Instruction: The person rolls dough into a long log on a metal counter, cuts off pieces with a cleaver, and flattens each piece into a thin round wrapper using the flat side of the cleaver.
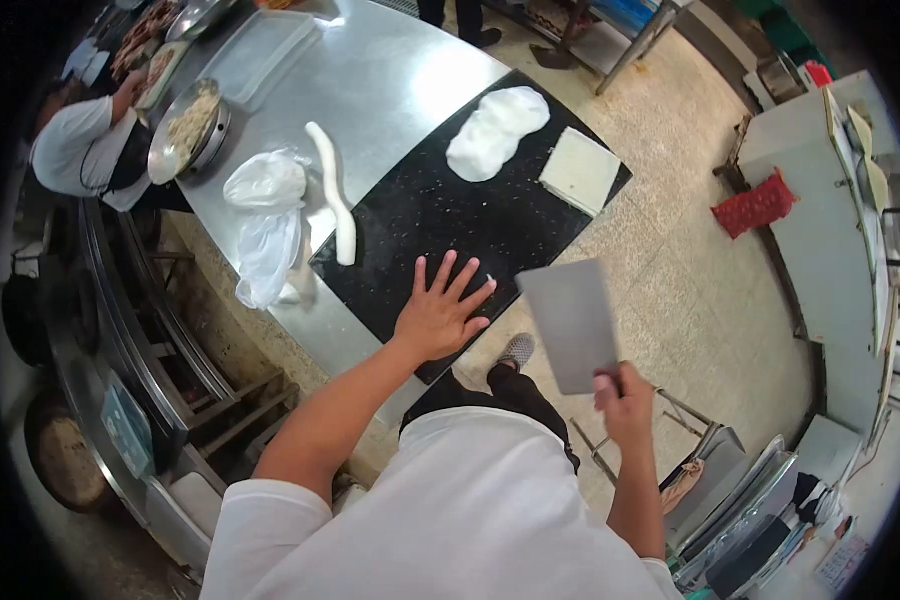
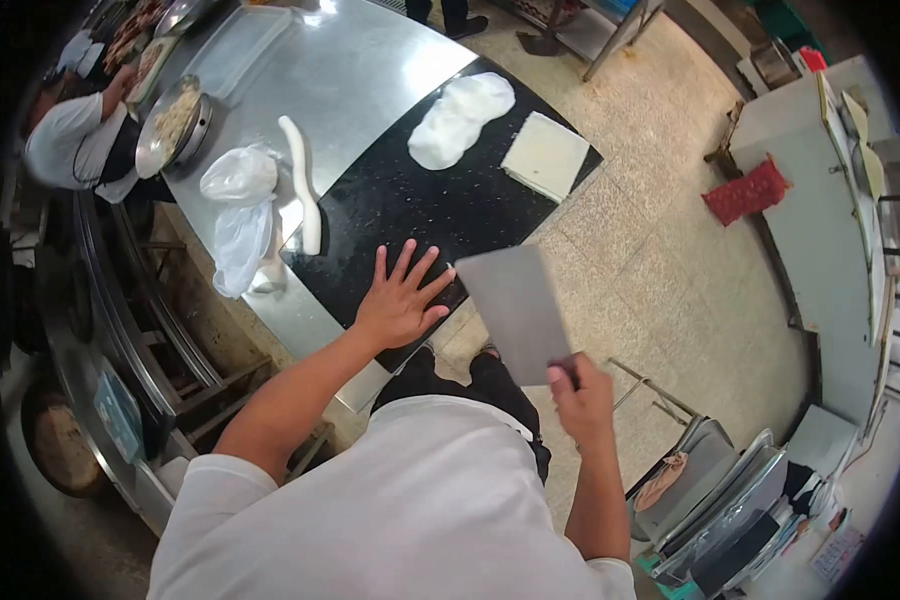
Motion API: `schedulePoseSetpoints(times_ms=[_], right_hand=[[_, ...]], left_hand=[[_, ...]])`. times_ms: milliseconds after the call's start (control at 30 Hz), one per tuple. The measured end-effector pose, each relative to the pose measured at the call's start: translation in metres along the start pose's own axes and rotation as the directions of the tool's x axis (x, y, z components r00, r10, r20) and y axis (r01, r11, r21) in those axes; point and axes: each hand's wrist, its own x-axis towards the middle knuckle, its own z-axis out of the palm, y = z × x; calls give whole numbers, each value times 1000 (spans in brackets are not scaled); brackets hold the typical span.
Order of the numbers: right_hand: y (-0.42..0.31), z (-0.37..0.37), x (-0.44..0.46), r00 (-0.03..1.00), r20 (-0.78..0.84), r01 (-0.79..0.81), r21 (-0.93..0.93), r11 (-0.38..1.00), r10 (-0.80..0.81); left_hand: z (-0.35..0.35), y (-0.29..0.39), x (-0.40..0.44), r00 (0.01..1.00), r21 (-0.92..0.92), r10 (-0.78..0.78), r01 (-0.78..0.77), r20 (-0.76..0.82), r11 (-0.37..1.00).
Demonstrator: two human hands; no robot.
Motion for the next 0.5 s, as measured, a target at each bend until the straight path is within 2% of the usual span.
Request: schedulePoseSetpoints(times_ms=[33,67,100,133,167,200,233,267,300,333,367,400,467,500], right_hand=[[-6,-10,10,998,-57,-18,116,993,25],[-10,-11,33,989,-133,84,209,974,-57],[-15,-8,60,968,-218,189,288,939,-128],[-22,-4,89,958,-268,178,293,939,-98],[-9,10,126,947,-322,105,309,945,0],[1,19,164,939,-322,199,230,952,-119],[19,33,194,970,-197,-55,395,917,143],[27,41,217,938,-50,-270,517,812,343],[24,43,218,941,-63,-251,531,809,333],[23,46,215,905,-13,-351,543,762,426],[22,48,213,857,44,-452,543,708,514],[25,52,200,855,50,-458,539,707,516],[31,62,156,927,48,-375,124,919,372],[30,71,131,938,150,-329,101,939,313]], left_hand=[[-6,3,9,995,-38,12,-8,100,999],[-9,-1,25,983,-67,27,-15,181,998],[3,-4,31,993,-52,73,-69,89,996],[3,-5,44,991,-47,84,-79,103,996],[0,-4,54,991,-52,87,-82,101,995],[-3,1,55,990,-64,86,-79,112,995],[-4,4,59,994,-23,73,-72,87,997],[-2,6,63,993,-6,82,-82,83,997],[-2,6,66,995,-33,52,-50,87,998],[-2,4,67,995,-65,24,-18,97,998],[0,2,67,994,-80,20,-12,106,997],[1,2,65,994,-82,15,-6,109,997],[3,-3,63,999,-336,-47,52,23,941],[-2,-5,60,998,-330,-56,62,28,942]])
